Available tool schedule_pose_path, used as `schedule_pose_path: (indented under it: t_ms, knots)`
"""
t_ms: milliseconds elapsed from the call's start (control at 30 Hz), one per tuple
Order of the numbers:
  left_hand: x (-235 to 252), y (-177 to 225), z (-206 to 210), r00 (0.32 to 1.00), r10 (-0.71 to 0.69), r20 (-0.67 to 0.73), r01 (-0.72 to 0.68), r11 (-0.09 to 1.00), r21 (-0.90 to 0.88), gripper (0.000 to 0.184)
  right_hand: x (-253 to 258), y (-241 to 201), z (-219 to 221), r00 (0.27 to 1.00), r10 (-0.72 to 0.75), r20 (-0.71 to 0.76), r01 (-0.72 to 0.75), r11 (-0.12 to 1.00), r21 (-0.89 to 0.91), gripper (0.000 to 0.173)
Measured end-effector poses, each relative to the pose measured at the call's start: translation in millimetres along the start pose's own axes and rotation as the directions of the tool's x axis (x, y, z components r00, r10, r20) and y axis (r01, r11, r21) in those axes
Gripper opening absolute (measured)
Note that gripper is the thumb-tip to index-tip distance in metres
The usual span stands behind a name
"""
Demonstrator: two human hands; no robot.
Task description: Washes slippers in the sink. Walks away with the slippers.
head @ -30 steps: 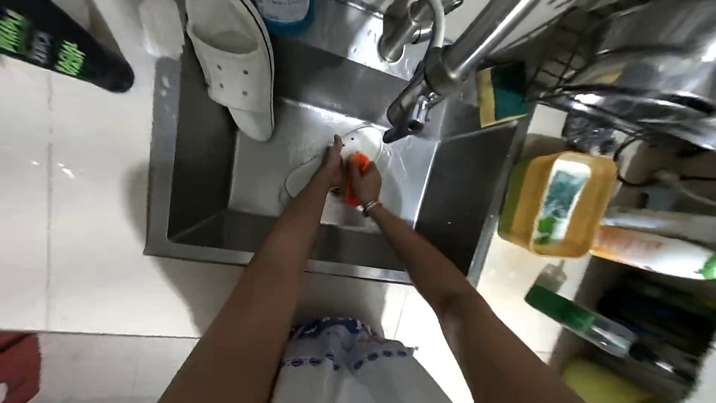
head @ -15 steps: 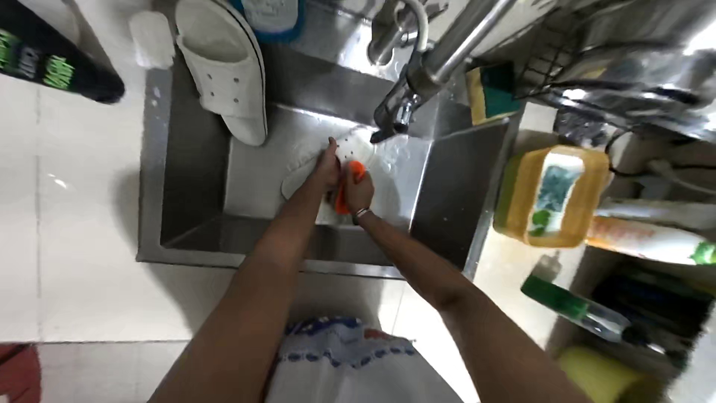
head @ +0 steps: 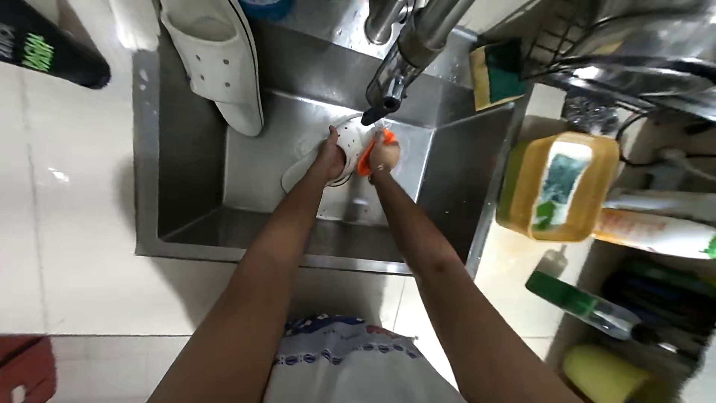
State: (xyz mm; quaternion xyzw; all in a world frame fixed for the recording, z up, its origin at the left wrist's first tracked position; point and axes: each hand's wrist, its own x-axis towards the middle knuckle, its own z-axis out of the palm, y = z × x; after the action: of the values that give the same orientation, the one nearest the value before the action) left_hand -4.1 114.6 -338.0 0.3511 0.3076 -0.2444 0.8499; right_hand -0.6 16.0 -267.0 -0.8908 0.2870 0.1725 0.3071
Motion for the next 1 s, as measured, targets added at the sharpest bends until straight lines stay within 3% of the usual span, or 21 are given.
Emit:
schedule_pose_path:
  t_ms: [133, 167, 267, 333, 433, 567, 633, 700, 733, 767, 833, 900, 1000]
  knots:
    - [3, 1, 0, 0.990, -0.004, -0.140, 0.011, 0.999, 0.046, 0.077, -16, 39, 27, 0.982, -0.129, 0.138, 0.126, 0.992, 0.030, 0.058]
    - [4, 2, -1, 0.995, -0.008, -0.099, 0.010, 1.000, 0.024, 0.078, 6, 37, 21, 0.983, -0.097, 0.158, 0.100, 0.995, -0.010, 0.060]
    - [2, -11, 0, 0.999, -0.015, -0.039, 0.014, 0.999, -0.041, 0.079, 57, 26, 4, 0.997, 0.069, 0.032, -0.068, 0.997, -0.031, 0.062]
    - [7, -1, -4, 0.998, 0.011, -0.057, -0.014, 0.999, -0.043, 0.075, 28, 11, 13, 0.999, 0.007, 0.033, -0.008, 1.000, 0.016, 0.060]
    - [1, -7, -3, 0.997, -0.007, -0.075, 0.007, 1.000, 0.000, 0.075, -17, 36, 19, 0.978, -0.066, 0.197, 0.063, 0.998, 0.020, 0.059]
    - [-5, -4, 0, 0.999, -0.047, -0.002, 0.047, 0.996, 0.073, 0.085, 58, 15, 13, 0.998, 0.003, 0.066, 0.001, 0.999, -0.052, 0.062]
    - [-15, 9, 2, 0.991, -0.116, 0.066, 0.098, 0.968, 0.233, 0.091, 68, 5, 0, 1.000, -0.002, 0.006, 0.002, 1.000, 0.008, 0.060]
    - [-42, 36, 8, 0.967, -0.256, 0.010, 0.203, 0.789, 0.580, 0.094, 69, 15, -23, 0.996, -0.033, -0.077, 0.043, 0.991, 0.126, 0.058]
    - [-55, 56, 7, 0.961, -0.269, -0.068, 0.224, 0.607, 0.762, 0.090, 70, 19, -33, 0.993, -0.050, -0.106, 0.071, 0.978, 0.197, 0.057]
    - [-62, 74, 4, 0.967, -0.214, -0.137, 0.219, 0.431, 0.875, 0.083, 70, 25, -42, 0.990, -0.061, -0.128, 0.092, 0.963, 0.254, 0.054]
    - [-58, 94, -7, 0.983, 0.111, -0.143, 0.119, 0.195, 0.974, 0.072, 66, 35, -57, 0.988, -0.048, -0.149, 0.097, 0.936, 0.338, 0.052]
    - [-30, 90, -15, 0.958, 0.281, -0.061, 0.022, 0.140, 0.990, 0.068, 59, 40, -61, 0.990, -0.027, -0.138, 0.081, 0.912, 0.402, 0.051]
    - [6, 56, -6, 0.979, 0.204, -0.019, -0.005, 0.116, 0.993, 0.089, 50, 40, -60, 0.996, 0.005, -0.089, 0.044, 0.842, 0.538, 0.050]
